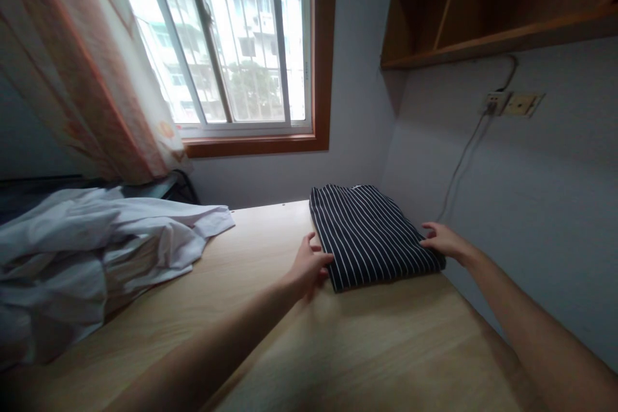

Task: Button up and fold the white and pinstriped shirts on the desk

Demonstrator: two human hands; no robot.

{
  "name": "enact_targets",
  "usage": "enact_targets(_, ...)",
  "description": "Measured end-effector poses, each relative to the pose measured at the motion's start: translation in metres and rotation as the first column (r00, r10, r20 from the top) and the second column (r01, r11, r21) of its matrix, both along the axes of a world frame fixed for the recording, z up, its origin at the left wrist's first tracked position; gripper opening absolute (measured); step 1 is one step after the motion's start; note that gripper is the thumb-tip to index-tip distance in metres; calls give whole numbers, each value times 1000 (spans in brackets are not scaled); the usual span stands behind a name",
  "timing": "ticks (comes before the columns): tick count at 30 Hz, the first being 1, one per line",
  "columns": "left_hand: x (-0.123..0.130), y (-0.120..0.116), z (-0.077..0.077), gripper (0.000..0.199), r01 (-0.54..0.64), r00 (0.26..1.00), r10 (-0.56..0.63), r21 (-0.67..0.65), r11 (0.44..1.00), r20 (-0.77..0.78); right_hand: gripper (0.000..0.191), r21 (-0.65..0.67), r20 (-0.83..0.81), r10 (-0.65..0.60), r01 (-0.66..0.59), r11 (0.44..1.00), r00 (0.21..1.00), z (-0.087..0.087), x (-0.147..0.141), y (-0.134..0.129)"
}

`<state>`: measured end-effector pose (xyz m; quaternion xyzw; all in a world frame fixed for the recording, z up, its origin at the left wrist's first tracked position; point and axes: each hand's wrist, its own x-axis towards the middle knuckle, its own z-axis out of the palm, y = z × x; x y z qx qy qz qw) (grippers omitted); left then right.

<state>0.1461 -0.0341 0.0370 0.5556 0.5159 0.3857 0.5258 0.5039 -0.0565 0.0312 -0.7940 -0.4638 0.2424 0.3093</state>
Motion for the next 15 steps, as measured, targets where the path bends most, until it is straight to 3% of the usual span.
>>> enact_targets(1,-2,6,7,69,-29,988,51,149,988,-145,57,44,169,-18,11,999,985,3,-5,7)
enact_targets(3,3,20,23,56,15,907,171,435,900,-385,52,180,431,-41,-41,983,902,13,-24,28)
enact_targets(5,19,34,31,50,140,814,236,574,807,-530,52,250,545,10,-174,953,838,20,-55,54)
enact_targets(7,41,43,25,53,263,721,226,561,785,-654,55,178,586,159,-319,931,794,19,-91,80)
enact_targets(10,67,49,-7,61,387,595,141,436,813,-791,52,47,580,344,-452,891,739,-3,-137,106)
enact_targets(13,72,50,-36,65,394,544,84,343,853,-835,50,-50,562,431,-491,870,706,-29,-152,112)
enact_targets(15,68,49,-43,69,371,565,69,329,868,-822,52,-70,564,431,-479,875,705,-39,-144,109)
